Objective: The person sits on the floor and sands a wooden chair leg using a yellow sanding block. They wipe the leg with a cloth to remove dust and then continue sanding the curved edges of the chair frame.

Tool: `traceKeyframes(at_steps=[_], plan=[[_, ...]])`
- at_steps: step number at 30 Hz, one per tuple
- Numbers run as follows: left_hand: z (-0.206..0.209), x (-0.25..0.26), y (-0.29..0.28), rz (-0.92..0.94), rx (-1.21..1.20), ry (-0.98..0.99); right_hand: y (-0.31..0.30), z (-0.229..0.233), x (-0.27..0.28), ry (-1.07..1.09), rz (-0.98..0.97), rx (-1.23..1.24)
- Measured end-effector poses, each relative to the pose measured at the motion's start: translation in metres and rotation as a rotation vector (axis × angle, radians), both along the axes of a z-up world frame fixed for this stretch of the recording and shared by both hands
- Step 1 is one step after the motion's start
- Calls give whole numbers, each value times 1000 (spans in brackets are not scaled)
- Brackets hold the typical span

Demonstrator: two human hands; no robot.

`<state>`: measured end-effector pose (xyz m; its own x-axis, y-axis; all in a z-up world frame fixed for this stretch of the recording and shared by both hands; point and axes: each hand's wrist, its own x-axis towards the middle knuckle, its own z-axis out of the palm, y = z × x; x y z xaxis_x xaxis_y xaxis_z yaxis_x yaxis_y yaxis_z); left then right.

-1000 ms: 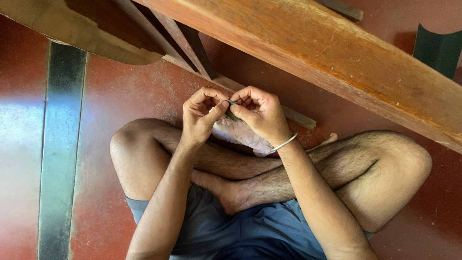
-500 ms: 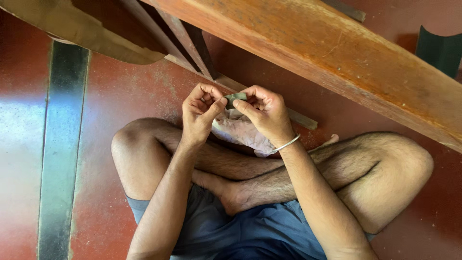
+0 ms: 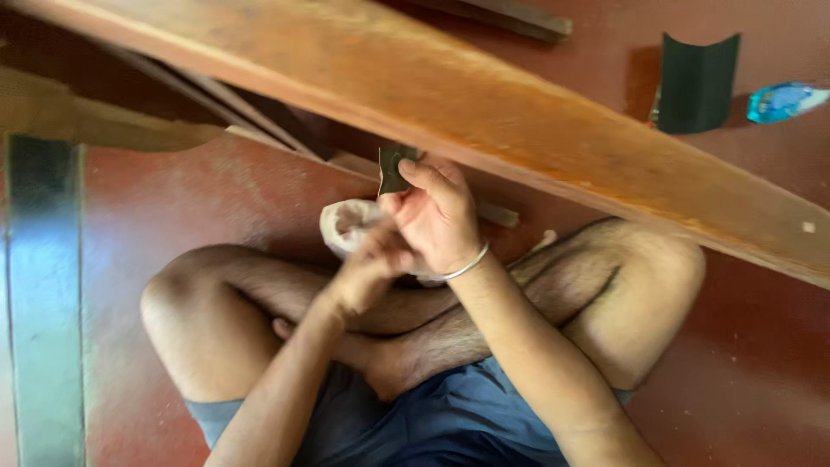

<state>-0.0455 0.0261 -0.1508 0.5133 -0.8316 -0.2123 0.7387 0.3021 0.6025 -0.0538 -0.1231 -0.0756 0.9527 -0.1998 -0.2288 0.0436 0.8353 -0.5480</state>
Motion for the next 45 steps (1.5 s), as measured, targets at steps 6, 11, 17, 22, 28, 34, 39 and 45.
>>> traceKeyframes(at_steps=[6,11,17,22,28,34,39,45], plan=[[51,-44,-50,-19,-225,82,8,5,-6,-159,63,294],[66,-63,-51,-50,-193,47,5,14,-8,-248,96,308],[78,-87,-55,-217,-300,60,1,33,-12,-233,105,333],[70,-80,-60,-345,-424,-162,2,56,-19,-180,281,-40],[104,7,-8,-554,-207,-728,19,179,-44,-385,95,-1485],[224,126,81,-129,-80,-1340,24,291,-39,-416,112,-2251],[230,141,97,943,171,-1391,25,333,3,-610,367,-2547],[188,164,98,1526,661,-1310,29,324,99,-744,277,-2555]])
